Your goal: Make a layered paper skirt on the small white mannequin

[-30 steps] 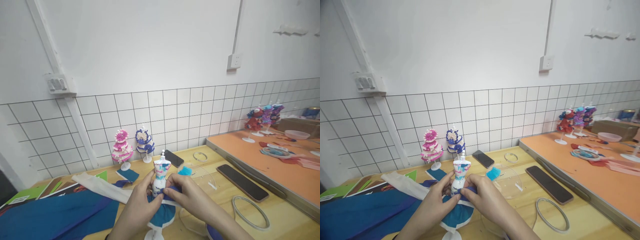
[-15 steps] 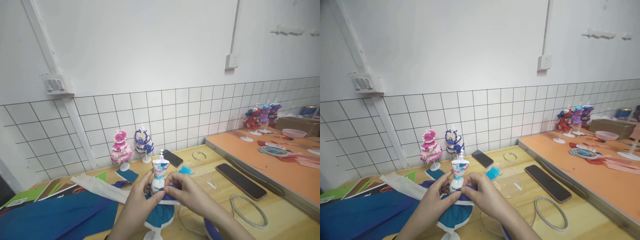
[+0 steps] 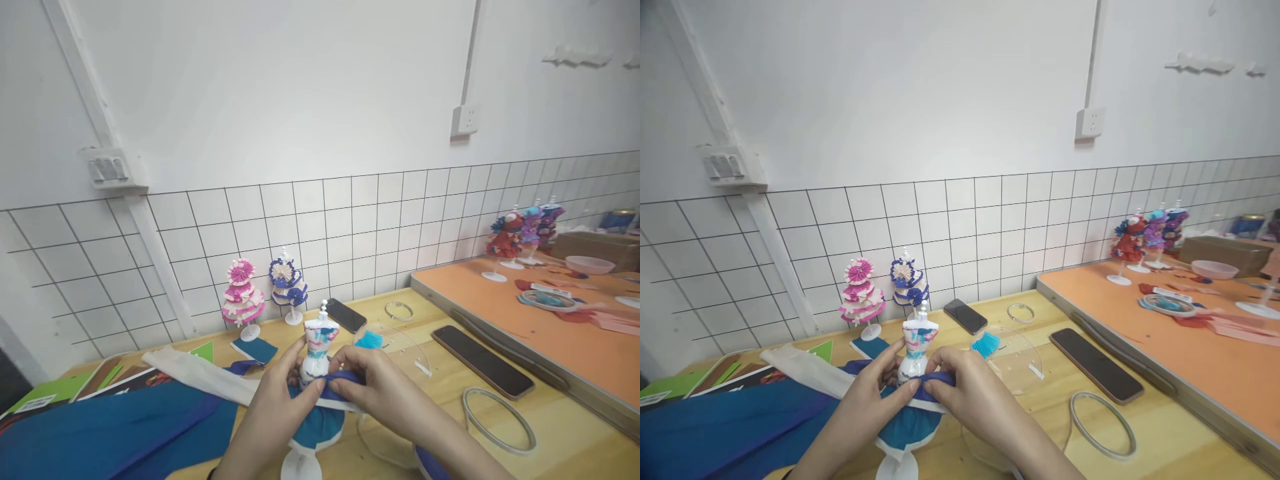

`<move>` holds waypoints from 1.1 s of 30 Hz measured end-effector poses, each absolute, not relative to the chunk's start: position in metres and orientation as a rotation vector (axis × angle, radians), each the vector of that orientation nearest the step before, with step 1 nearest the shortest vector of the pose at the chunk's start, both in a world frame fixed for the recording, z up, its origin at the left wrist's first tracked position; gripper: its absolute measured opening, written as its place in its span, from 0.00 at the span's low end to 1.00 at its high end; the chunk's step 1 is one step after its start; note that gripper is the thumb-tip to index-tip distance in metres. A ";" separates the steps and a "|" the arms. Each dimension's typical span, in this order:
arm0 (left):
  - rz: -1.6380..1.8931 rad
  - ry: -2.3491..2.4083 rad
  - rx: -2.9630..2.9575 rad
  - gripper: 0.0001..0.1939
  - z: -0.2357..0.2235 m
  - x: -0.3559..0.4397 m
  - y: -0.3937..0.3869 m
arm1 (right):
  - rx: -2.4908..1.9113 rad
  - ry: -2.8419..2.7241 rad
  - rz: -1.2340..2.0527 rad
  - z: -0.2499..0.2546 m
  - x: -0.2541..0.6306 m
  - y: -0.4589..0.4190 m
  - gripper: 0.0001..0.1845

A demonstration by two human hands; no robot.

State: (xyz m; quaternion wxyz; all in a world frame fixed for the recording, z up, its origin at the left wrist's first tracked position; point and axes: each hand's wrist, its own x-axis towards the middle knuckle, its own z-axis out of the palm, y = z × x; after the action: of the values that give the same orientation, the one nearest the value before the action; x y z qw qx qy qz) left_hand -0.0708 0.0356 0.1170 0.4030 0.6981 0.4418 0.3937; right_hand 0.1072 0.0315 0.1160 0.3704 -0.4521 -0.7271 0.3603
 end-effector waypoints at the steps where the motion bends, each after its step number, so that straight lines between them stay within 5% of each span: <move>1: 0.999 1.127 1.766 0.30 0.117 -0.071 0.036 | -1.194 -1.868 0.902 0.116 0.108 0.032 0.04; 18: 0.944 1.232 1.856 0.32 0.119 -0.078 0.039 | -1.176 -1.718 1.342 0.109 0.112 0.034 0.09; 25: 0.914 1.181 1.872 0.32 0.117 -0.081 0.042 | -1.116 -1.838 1.336 0.113 0.111 0.033 0.03; 33: 0.937 1.163 1.869 0.31 0.116 -0.084 0.041 | -1.072 -1.856 1.348 0.112 0.109 0.032 0.07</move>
State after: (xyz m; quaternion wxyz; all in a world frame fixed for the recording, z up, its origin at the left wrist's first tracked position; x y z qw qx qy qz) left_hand -0.0842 0.0406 0.1164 0.3657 0.7272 0.4522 0.3646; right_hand 0.1095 0.0323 0.1123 0.3002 -0.4040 -0.6991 0.5078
